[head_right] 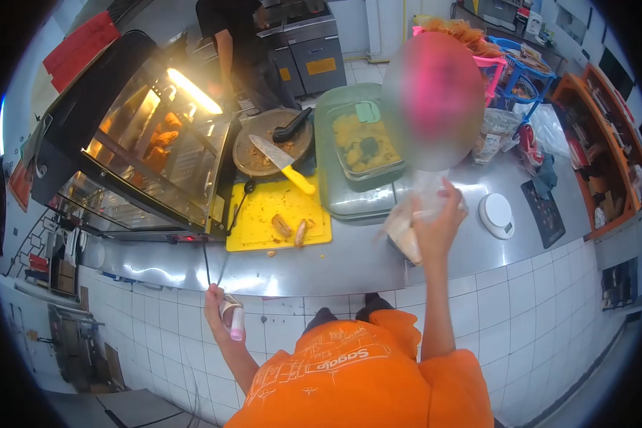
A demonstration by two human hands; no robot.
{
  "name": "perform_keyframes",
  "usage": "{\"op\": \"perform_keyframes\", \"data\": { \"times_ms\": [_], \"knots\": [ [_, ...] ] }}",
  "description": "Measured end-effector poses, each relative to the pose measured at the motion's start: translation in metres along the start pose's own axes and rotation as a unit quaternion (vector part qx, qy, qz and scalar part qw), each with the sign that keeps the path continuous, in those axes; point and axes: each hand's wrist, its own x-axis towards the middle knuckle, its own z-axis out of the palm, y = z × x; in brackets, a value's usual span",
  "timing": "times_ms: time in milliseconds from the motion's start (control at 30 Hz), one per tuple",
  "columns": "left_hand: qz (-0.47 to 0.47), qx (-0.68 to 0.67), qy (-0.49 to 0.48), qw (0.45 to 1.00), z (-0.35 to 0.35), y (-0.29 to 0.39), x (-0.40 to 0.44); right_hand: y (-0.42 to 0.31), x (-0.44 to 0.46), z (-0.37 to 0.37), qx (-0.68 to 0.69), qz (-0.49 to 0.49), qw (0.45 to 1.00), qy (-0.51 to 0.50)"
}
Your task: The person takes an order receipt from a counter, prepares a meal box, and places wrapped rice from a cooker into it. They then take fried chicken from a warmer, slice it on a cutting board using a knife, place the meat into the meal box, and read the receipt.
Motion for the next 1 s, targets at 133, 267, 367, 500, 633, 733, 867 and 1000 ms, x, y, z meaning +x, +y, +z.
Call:
{"op": "perform_keyframes", "data": {
  "times_ms": [133,267,367,500,633,733,867,1000],
  "knots": [
    [-0.030,0.033,-0.010,0.999,-0.028,0.006,0.025,-0.063,-0.095,0.075,0.116,-0.113,0.970,-0.181],
    [-0.105,0.139,-0.173,0.969,-0.078,0.006,0.050,-0.031,-0.175,0.228,0.033,0.028,0.958,-0.283],
    [-0.224,0.203,-0.327,0.895,-0.133,-0.035,0.077,-0.048,-0.186,0.277,0.000,0.067,0.968,-0.240],
    [-0.445,0.170,-0.340,0.811,-0.180,-0.073,0.074,-0.093,-0.189,0.289,-0.083,-0.040,0.953,-0.289],
    [-0.515,0.155,-0.297,0.789,-0.230,-0.141,0.056,-0.082,-0.210,0.302,-0.199,-0.251,0.917,-0.239],
    [-0.578,0.092,-0.252,0.770,-0.253,-0.177,0.047,-0.067,-0.204,0.307,-0.132,-0.244,0.916,-0.290],
    [-0.618,0.039,-0.260,0.741,-0.264,-0.232,0.042,-0.051,-0.178,0.287,0.001,-0.240,0.934,-0.265],
    [-0.621,0.067,-0.234,0.745,-0.270,-0.276,0.042,-0.081,-0.115,0.171,0.006,-0.240,0.965,-0.102]
  ]
}}
